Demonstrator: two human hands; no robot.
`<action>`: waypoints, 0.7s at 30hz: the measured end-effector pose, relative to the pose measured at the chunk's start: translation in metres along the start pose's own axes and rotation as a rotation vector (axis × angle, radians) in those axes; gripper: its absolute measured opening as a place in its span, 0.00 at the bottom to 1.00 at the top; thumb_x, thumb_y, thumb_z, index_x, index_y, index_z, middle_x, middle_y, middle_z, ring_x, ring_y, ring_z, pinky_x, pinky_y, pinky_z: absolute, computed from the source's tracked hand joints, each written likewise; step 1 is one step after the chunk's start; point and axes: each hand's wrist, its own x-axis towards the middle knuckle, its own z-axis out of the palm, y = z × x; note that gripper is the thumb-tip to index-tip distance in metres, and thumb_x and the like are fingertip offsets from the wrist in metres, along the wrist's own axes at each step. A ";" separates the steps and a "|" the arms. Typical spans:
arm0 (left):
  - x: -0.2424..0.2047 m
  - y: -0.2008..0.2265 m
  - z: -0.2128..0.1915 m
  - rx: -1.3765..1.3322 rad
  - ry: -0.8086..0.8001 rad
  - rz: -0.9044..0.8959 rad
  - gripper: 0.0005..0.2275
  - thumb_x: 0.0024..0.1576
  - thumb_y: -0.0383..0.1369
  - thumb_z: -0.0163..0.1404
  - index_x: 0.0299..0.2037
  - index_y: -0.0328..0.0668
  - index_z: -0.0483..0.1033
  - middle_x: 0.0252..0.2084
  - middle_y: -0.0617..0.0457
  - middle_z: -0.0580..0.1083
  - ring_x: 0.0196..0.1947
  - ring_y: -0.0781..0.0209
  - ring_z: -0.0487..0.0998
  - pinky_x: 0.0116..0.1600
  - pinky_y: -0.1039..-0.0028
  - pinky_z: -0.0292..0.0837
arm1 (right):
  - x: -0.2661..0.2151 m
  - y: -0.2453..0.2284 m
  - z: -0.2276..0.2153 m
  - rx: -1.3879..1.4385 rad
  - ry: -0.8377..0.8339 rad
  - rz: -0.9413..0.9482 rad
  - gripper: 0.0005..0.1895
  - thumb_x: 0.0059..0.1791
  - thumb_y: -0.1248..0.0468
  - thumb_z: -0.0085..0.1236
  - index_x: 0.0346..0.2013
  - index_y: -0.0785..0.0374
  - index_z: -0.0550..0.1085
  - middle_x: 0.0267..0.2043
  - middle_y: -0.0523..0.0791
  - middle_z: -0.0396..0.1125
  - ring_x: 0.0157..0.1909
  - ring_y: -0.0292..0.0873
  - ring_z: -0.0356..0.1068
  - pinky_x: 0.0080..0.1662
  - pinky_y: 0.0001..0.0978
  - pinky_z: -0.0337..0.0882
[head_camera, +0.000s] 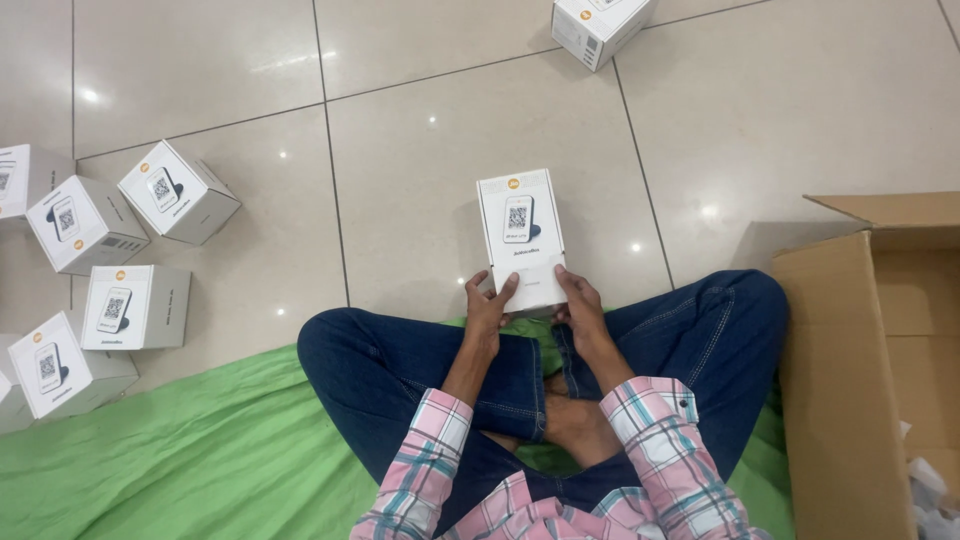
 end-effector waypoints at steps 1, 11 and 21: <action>-0.003 0.000 -0.001 0.000 0.000 0.000 0.46 0.45 0.42 0.66 0.70 0.40 0.50 0.54 0.34 0.70 0.36 0.59 0.73 0.26 0.76 0.61 | -0.001 0.002 -0.002 0.000 0.000 0.000 0.37 0.49 0.39 0.56 0.55 0.69 0.71 0.30 0.44 0.65 0.26 0.36 0.61 0.30 0.31 0.68; -0.047 0.026 -0.015 1.115 0.004 0.888 0.57 0.35 0.34 0.73 0.72 0.42 0.41 0.74 0.31 0.48 0.72 0.30 0.52 0.64 0.47 0.60 | 0.006 0.025 -0.014 0.530 -0.184 0.098 0.25 0.48 0.51 0.66 0.50 0.64 0.72 0.38 0.43 0.69 0.38 0.37 0.66 0.43 0.29 0.69; -0.033 0.065 -0.011 1.085 -0.081 1.057 0.10 0.63 0.32 0.50 0.52 0.42 0.78 0.52 0.47 0.80 0.61 0.51 0.75 0.63 0.54 0.60 | -0.027 0.022 0.003 0.518 -0.430 -0.395 0.31 0.54 0.44 0.41 0.61 0.60 0.73 0.72 0.45 0.58 0.64 0.49 0.64 0.53 0.38 0.71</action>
